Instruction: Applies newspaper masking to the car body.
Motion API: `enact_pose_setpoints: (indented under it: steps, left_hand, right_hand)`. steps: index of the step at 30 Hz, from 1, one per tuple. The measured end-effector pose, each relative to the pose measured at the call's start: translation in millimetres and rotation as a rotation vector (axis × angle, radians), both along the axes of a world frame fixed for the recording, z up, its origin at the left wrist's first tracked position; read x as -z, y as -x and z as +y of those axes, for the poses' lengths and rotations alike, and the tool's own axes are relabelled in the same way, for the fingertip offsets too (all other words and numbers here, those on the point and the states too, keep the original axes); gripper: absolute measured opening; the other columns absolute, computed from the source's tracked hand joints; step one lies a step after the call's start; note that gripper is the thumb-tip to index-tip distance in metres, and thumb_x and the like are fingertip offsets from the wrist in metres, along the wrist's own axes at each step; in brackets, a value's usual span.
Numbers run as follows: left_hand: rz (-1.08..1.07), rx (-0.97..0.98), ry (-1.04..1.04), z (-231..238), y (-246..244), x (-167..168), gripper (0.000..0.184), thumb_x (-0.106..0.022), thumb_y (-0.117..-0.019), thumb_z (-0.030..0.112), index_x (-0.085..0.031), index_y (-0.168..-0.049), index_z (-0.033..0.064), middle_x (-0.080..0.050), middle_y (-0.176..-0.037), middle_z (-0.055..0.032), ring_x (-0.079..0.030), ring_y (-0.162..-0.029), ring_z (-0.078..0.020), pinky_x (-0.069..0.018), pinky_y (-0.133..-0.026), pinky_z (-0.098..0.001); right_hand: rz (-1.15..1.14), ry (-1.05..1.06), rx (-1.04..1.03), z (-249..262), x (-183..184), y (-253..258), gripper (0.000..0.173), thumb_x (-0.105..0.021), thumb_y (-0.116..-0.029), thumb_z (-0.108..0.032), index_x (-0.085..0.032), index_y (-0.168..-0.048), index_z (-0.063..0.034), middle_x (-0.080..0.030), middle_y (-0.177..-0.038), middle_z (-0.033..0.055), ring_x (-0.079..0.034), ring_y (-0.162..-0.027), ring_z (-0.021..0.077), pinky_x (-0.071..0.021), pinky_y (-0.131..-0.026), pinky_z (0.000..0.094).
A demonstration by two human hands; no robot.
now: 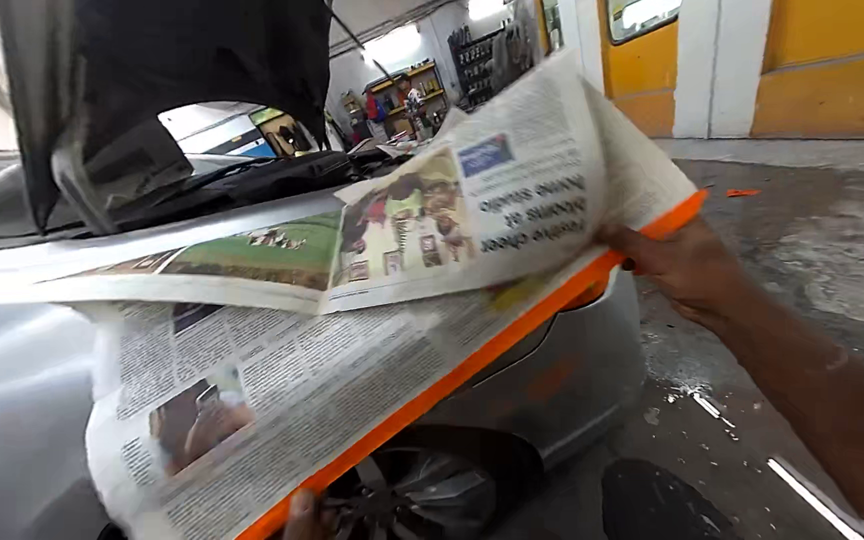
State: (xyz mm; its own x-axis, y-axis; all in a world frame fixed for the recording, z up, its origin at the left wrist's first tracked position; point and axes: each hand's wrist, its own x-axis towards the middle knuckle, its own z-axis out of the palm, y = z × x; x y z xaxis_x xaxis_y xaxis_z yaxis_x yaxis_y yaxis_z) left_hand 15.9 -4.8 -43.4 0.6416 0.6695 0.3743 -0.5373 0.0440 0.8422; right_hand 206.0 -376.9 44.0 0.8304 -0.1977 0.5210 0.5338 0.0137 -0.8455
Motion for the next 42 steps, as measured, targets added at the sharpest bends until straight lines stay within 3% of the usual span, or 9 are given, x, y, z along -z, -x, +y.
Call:
enact_pose_setpoints:
  steps: [4, 9, 12, 16, 24, 29, 33, 37, 42]
  left_hand:
    - [0.086, -0.123, 0.045, -21.8, -21.8, 5.9, 0.016, -0.059, -0.0983, -0.003, -0.054, -0.112, 0.0026, -0.072, -0.085, -0.0005, -0.07, -0.074, -0.0082, -0.0616, -0.07, -0.0254]
    - [0.093, -0.11, 0.08, -34.7, -42.6, 1.3, 0.019, -0.064, -0.092, -0.01, -0.057, -0.109, -0.0033, -0.072, -0.088, -0.009, -0.074, -0.079, -0.0163, -0.0649, -0.074, -0.0319]
    - [0.08, -0.125, 0.08, -37.7, -47.5, 3.0, 0.021, -0.067, -0.0883, -0.013, -0.058, -0.104, -0.0031, -0.073, -0.085, -0.0098, -0.074, -0.076, -0.017, -0.065, -0.072, -0.032]
    - [0.077, -0.17, 0.059, -37.8, -50.9, 6.1, 0.022, -0.068, -0.087, -0.014, -0.059, -0.104, -0.0035, -0.073, -0.083, -0.0093, -0.074, -0.073, -0.0167, -0.0652, -0.071, -0.0308]
    - [0.007, -0.313, 0.025, -44.1, -62.6, 15.8, 0.024, -0.072, -0.0851, -0.013, -0.059, -0.104, -0.005, -0.072, -0.081, -0.0101, -0.075, -0.072, -0.0171, -0.0656, -0.069, -0.031]
    - [-0.011, -0.298, -0.035, -41.5, -62.7, 16.1, 0.022, -0.07, -0.0867, -0.012, -0.059, -0.105, -0.0046, -0.073, -0.081, -0.0087, -0.074, -0.072, -0.0159, -0.0655, -0.069, -0.0308]
    - [0.01, -0.28, -0.035, -38.0, -59.9, 18.0, 0.02, -0.069, -0.0881, -0.011, -0.06, -0.103, -0.003, -0.073, -0.08, -0.0077, -0.074, -0.071, -0.0154, -0.0653, -0.068, -0.0303]
    - [0.014, -0.239, -0.009, -37.5, -55.9, 15.4, 0.016, -0.066, -0.0913, -0.01, -0.059, -0.102, -0.0012, -0.073, -0.082, -0.0061, -0.075, -0.072, -0.0142, -0.0655, -0.07, -0.0299]
    - [0.049, -0.256, -0.063, -38.4, -48.5, 10.4, 0.016, -0.069, -0.0913, -0.007, -0.059, -0.101, 0.0001, -0.073, -0.08, -0.0049, -0.075, -0.073, -0.0151, -0.0669, -0.071, -0.033]
  right_hand:
    - [0.013, 0.02, 0.122, -12.1, 36.3, -3.9, 0.035, -0.071, -0.0956, -0.012, -0.057, -0.128, -0.0093, -0.068, -0.102, -0.0027, -0.068, -0.086, 0.0022, -0.0607, -0.079, 0.0257]
    - [0.151, 0.029, 0.257, -29.4, 60.6, -5.6, 0.039, -0.072, -0.0964, -0.018, -0.055, -0.131, -0.0093, -0.064, -0.101, -0.0006, -0.062, -0.079, 0.0019, -0.0561, -0.071, 0.0244]
    - [0.138, 0.022, 0.276, -37.1, 68.7, -9.9, 0.044, -0.072, -0.0954, -0.016, -0.052, -0.134, -0.008, -0.063, -0.105, 0.0015, -0.063, -0.082, 0.0021, -0.0574, -0.073, 0.025]
    - [0.07, 0.041, 0.236, -38.9, 75.5, -10.4, 0.044, -0.073, -0.0931, -0.013, -0.055, -0.132, -0.0089, -0.065, -0.109, -0.0001, -0.067, -0.093, 0.0017, -0.0593, -0.084, 0.0261]
    - [0.109, 0.041, 0.266, -37.5, 81.3, -18.3, 0.039, -0.075, -0.0927, -0.012, -0.058, -0.128, -0.0068, -0.067, -0.106, 0.0051, -0.067, -0.089, 0.008, -0.0596, -0.082, 0.0332]
    - [0.134, 0.081, 0.287, -36.7, 76.8, -3.8, 0.04, -0.074, -0.0923, -0.011, -0.057, -0.128, -0.0088, -0.065, -0.101, 0.0011, -0.063, -0.081, 0.002, -0.0561, -0.075, 0.0259]
    - [0.134, 0.073, 0.299, -44.5, 77.8, 4.1, 0.051, -0.078, -0.0896, -0.01, -0.052, -0.134, -0.0084, -0.064, -0.109, 0.0015, -0.065, -0.089, 0.0, -0.058, -0.08, 0.0226]
    - [0.127, 0.076, 0.305, -50.8, 76.2, 3.5, 0.054, -0.078, -0.0898, -0.016, -0.052, -0.136, -0.0075, -0.063, -0.11, 0.0023, -0.064, -0.09, 0.0005, -0.0568, -0.081, 0.0237]
    - [0.025, 0.081, 0.257, -55.7, 76.1, 1.7, 0.058, -0.079, -0.087, -0.011, -0.051, -0.137, -0.0091, -0.063, -0.117, -0.0001, -0.065, -0.101, 0.0002, -0.0565, -0.091, 0.024]
